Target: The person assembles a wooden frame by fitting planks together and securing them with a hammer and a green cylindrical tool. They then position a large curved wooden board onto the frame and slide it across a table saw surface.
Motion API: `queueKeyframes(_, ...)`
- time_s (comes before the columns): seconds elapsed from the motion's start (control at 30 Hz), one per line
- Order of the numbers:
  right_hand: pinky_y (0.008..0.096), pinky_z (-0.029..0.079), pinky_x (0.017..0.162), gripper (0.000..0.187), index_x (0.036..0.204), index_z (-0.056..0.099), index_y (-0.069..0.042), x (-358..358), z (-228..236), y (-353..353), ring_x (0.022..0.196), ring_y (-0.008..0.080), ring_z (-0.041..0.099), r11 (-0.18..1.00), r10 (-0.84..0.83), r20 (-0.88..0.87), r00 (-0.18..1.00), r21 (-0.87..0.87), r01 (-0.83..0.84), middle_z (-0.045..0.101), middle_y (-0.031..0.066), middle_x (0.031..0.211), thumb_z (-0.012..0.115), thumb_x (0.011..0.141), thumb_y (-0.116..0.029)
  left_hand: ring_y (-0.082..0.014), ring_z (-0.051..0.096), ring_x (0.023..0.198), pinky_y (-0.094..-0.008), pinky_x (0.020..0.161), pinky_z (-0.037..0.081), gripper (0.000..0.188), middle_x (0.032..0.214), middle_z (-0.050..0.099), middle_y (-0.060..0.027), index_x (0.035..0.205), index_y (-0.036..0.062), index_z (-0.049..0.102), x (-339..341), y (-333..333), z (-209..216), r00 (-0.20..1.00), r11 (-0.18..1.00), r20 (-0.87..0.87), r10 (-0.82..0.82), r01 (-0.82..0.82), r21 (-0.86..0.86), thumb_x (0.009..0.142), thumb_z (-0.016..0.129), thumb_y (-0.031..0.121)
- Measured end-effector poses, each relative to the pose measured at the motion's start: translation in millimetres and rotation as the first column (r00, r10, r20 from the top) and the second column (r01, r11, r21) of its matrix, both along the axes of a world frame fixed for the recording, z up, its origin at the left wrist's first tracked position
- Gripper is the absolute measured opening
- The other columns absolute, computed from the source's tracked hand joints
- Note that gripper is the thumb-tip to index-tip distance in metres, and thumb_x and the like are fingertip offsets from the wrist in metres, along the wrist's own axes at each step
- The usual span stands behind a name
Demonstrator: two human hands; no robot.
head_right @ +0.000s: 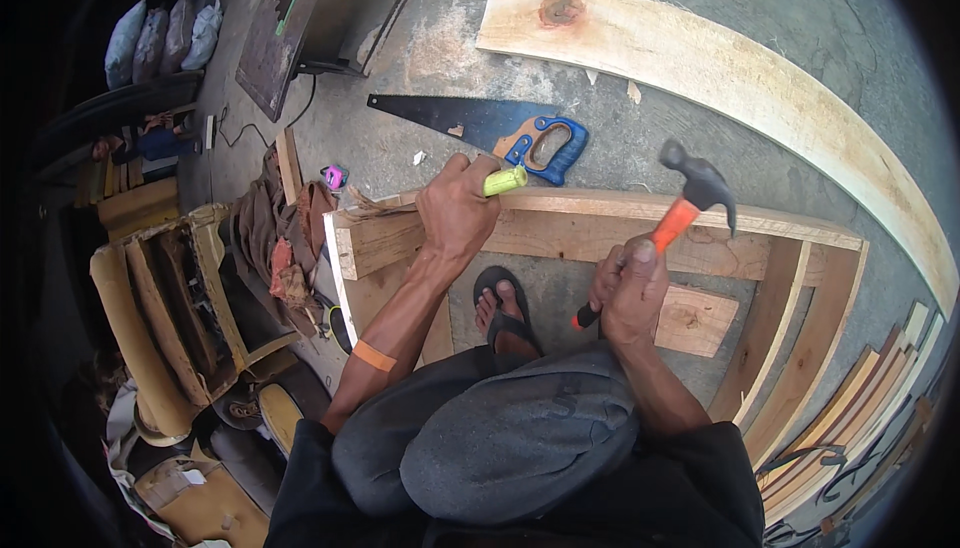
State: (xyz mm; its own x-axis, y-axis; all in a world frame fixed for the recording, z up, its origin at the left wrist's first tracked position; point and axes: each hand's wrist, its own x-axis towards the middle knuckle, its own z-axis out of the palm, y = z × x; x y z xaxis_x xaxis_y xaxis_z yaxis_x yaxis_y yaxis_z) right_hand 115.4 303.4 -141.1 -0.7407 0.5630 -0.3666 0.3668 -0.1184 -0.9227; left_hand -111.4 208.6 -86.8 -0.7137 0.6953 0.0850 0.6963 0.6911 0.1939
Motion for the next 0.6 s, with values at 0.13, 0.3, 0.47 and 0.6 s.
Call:
queueKeyframes(0.13, 0.0385, 0.052, 0.08, 0.047, 0.113, 0.058, -0.01, 2.1, 6.4, 37.3, 0.076, 0.0229, 0.062, 0.876, 0.009, -0.111, 0.994, -0.478, -0.062, 0.063, 0.0053, 0.081, 0.047, 0.104, -0.055, -0.034, 0.064, 0.065, -0.0462, 0.057, 0.05, 0.017, 0.076, 0.058, -0.0102, 0.087, 0.0129, 0.07, -6.2, -13.8, -5.4, 0.999, 0.999, -0.001, 0.032, -0.032, -0.035, 0.072, 0.073, 0.006)
queueKeyframes(0.3, 0.0399, 0.049, 0.078, 0.046, 0.116, 0.061, -0.009, 44.0, -69.9, -40.6, 0.071, 0.0215, 0.06, 0.584, -0.09, 0.278, 0.956, 0.792, -0.176, 0.063, 0.0048, 0.08, 0.047, 0.106, -0.051, -0.0329, 0.065, 0.067, -0.0452, 0.058, 0.051, 0.02, 0.078, 0.059, -0.008, 0.087, 0.0143, 0.071, 2.4, -18.0, -4.5, 1.0, 0.996, 0.001, 0.008, -0.008, -0.091, 0.069, 0.076, 0.007)
queueKeyframes(0.47, 0.0259, 0.044, 0.05, 0.039, 0.104, 0.058, -0.006, -10.4, -3.4, 9.9, 0.05, 0.0106, 0.049, 0.983, 0.044, 0.092, 0.995, -0.179, -0.027, 0.05, 0.0003, 0.062, 0.047, 0.109, -0.043, -0.028, 0.064, 0.071, -0.0417, 0.062, 0.05, 0.025, 0.076, 0.056, -0.005, 0.087, 0.0146, 0.069, 6.7, -43.1, 7.3, 0.949, 0.957, 0.141, -0.281, 0.287, -0.029, 0.064, 0.077, 0.009)
queueKeyframes(0.6, 0.0232, 0.035, 0.047, 0.042, 0.091, 0.056, -0.008, -9.2, 18.2, 1.3, 0.047, 0.0087, 0.042, 0.874, -0.072, 0.118, 0.99, -0.47, 0.119, 0.046, -0.0023, 0.061, 0.049, 0.108, -0.046, -0.0271, 0.065, 0.072, -0.0408, 0.061, 0.05, 0.022, 0.077, 0.056, -0.0041, 0.084, 0.016, 0.067, 13.6, -74.8, 21.4, 0.819, 0.836, 0.344, -0.458, 0.529, -0.146, 0.064, 0.078, 0.014)
